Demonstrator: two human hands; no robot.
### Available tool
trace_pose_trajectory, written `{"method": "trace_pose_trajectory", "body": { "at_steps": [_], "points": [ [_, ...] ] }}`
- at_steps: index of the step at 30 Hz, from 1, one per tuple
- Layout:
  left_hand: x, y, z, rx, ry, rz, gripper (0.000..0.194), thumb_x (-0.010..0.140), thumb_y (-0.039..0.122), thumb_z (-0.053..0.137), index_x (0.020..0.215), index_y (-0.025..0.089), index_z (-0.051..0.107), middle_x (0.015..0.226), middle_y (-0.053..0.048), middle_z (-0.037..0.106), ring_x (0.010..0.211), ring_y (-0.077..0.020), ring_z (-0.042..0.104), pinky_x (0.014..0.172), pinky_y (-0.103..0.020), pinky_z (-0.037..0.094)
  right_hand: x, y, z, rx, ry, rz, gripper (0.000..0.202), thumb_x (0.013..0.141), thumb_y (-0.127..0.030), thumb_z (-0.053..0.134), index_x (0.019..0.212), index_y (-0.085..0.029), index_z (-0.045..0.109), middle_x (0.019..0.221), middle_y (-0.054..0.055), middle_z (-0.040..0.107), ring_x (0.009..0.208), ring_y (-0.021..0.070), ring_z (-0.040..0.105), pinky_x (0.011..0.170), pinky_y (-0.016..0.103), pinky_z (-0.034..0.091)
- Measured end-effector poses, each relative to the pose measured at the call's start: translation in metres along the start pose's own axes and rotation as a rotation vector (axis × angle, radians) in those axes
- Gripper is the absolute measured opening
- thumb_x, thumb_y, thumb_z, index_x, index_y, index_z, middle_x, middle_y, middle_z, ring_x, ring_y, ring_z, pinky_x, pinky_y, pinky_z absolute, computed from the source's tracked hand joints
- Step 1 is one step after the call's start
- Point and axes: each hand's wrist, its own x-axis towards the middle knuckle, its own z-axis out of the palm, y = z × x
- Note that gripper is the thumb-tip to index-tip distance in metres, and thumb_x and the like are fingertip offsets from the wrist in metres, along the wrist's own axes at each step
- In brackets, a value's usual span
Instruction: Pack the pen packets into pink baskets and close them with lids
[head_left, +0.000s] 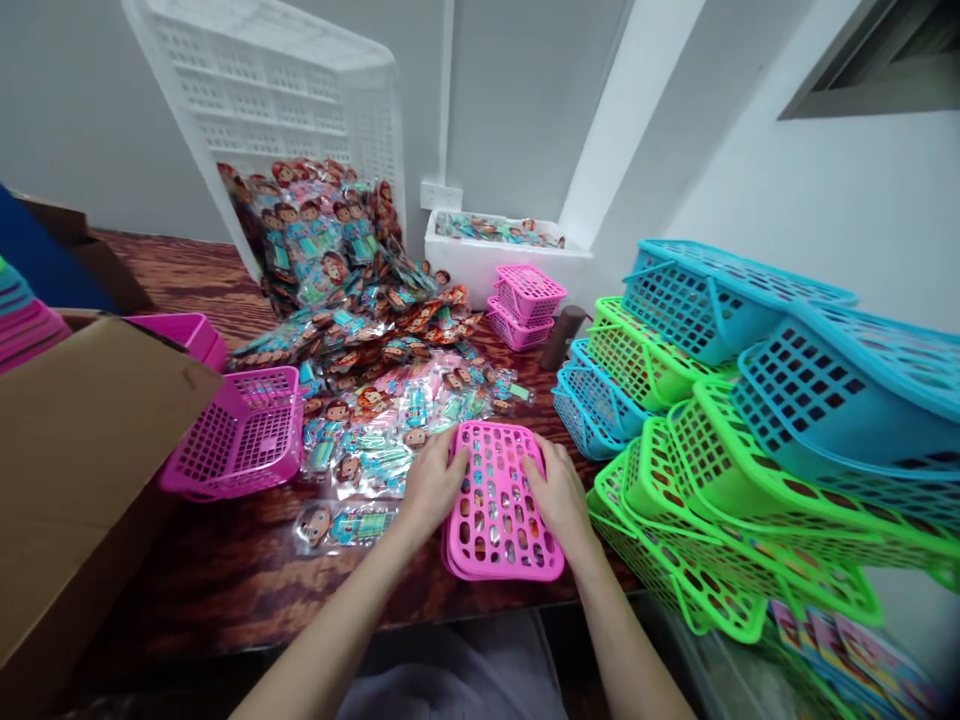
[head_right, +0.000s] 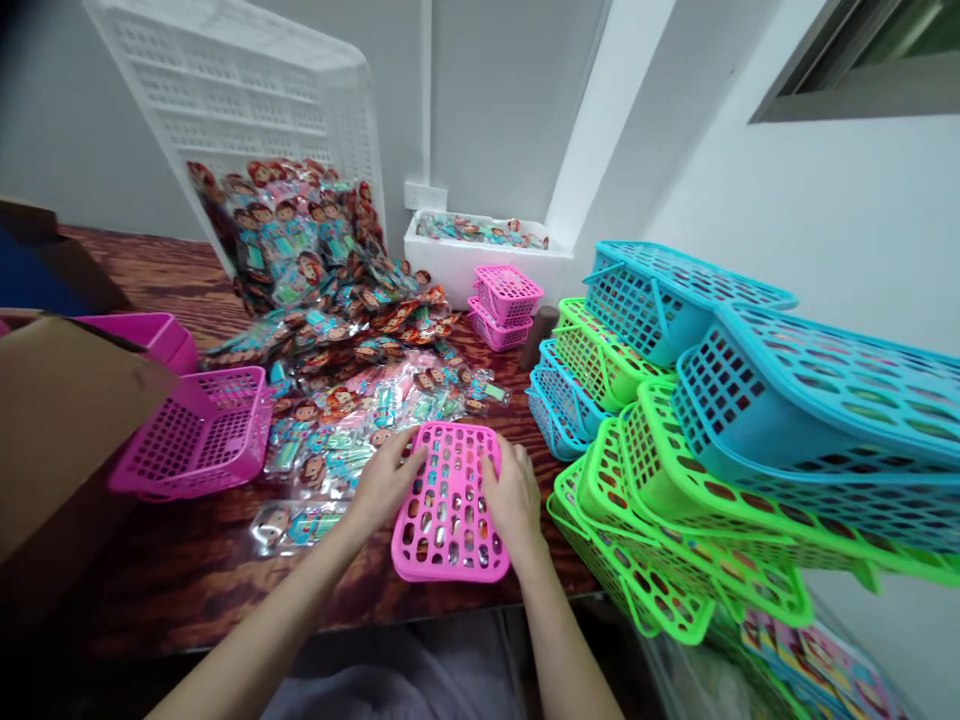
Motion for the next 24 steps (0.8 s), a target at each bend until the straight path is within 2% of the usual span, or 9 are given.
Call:
{"method": "trace_pose_trajectory", "body": {
  "at_steps": [6,12,15,17,19,21,24],
  "points": [
    [-0.002,-0.002,0.0,0.079,-0.016,0.031,0.047,0.096,0.023,0.04,0.14,0.02,0.055,0.129,-0.01,0.063,0.114,-0.0266,0.061,0.099,-0.041,0.047,0.003,-0.002,-0.001,0.011,-0.081,-0.029,0.044,0.098,-0.029,0.039,0.137,-0.014,0.053,0.129,0.014,0.062,0.121,0.0251,0.058,0.104,0.038,0.043],
    [-0.005,-0.005,0.0,0.131,-0.045,0.071,0.05,0.1,0.027,0.033,0.147,0.014,0.045,0.126,-0.013,0.062,0.115,-0.0267,0.06,0.098,-0.04,0.047,-0.004,-0.004,0.005,-0.037,-0.048,-0.038,0.047,0.1,-0.03,0.035,0.142,-0.014,0.049,0.131,0.015,0.062,0.125,0.0262,0.056,0.105,0.039,0.043],
    [-0.006,-0.007,-0.002,0.211,-0.09,0.14,0.053,0.101,0.026,0.027,0.149,0.008,0.037,0.13,-0.016,0.061,0.12,-0.0266,0.058,0.104,-0.04,0.043,-0.006,-0.001,0.008,-0.009,-0.042,-0.015,0.048,0.101,-0.031,0.034,0.143,-0.013,0.049,0.131,0.014,0.064,0.122,0.0248,0.059,0.103,0.038,0.045],
    [-0.003,-0.006,-0.005,0.308,-0.123,0.14,0.05,0.101,0.024,0.027,0.148,0.01,0.038,0.133,-0.015,0.061,0.121,-0.0252,0.058,0.103,-0.038,0.042,-0.005,-0.001,0.008,-0.051,-0.032,-0.036,0.046,0.102,-0.03,0.034,0.142,-0.014,0.05,0.13,0.013,0.064,0.12,0.0243,0.059,0.102,0.037,0.045],
    [0.004,-0.002,-0.008,0.418,-0.155,0.113,0.045,0.099,0.022,0.032,0.141,0.013,0.045,0.127,-0.014,0.066,0.116,-0.0251,0.062,0.099,-0.036,0.043,-0.001,-0.005,0.007,-0.16,-0.021,-0.076,0.044,0.101,-0.025,0.035,0.139,-0.013,0.053,0.129,0.014,0.064,0.12,0.025,0.058,0.101,0.037,0.046],
    [0.015,0.003,-0.012,0.49,-0.174,0.087,0.036,0.096,0.02,0.036,0.126,0.016,0.056,0.112,-0.012,0.072,0.106,-0.0264,0.066,0.092,-0.037,0.044,0.004,-0.014,0.003,-0.302,-0.046,-0.095,0.04,0.1,-0.02,0.036,0.132,-0.011,0.057,0.124,0.016,0.065,0.117,0.0272,0.059,0.098,0.038,0.047],
    [0.033,0.007,-0.014,0.511,-0.179,0.064,0.025,0.096,0.021,0.038,0.107,0.021,0.061,0.094,-0.009,0.075,0.092,-0.0271,0.07,0.083,-0.036,0.045,0.013,-0.033,0.001,-0.497,-0.112,-0.073,0.032,0.1,-0.028,0.044,0.114,-0.009,0.065,0.108,0.018,0.067,0.106,0.0315,0.062,0.089,0.041,0.05]
  ]
}}
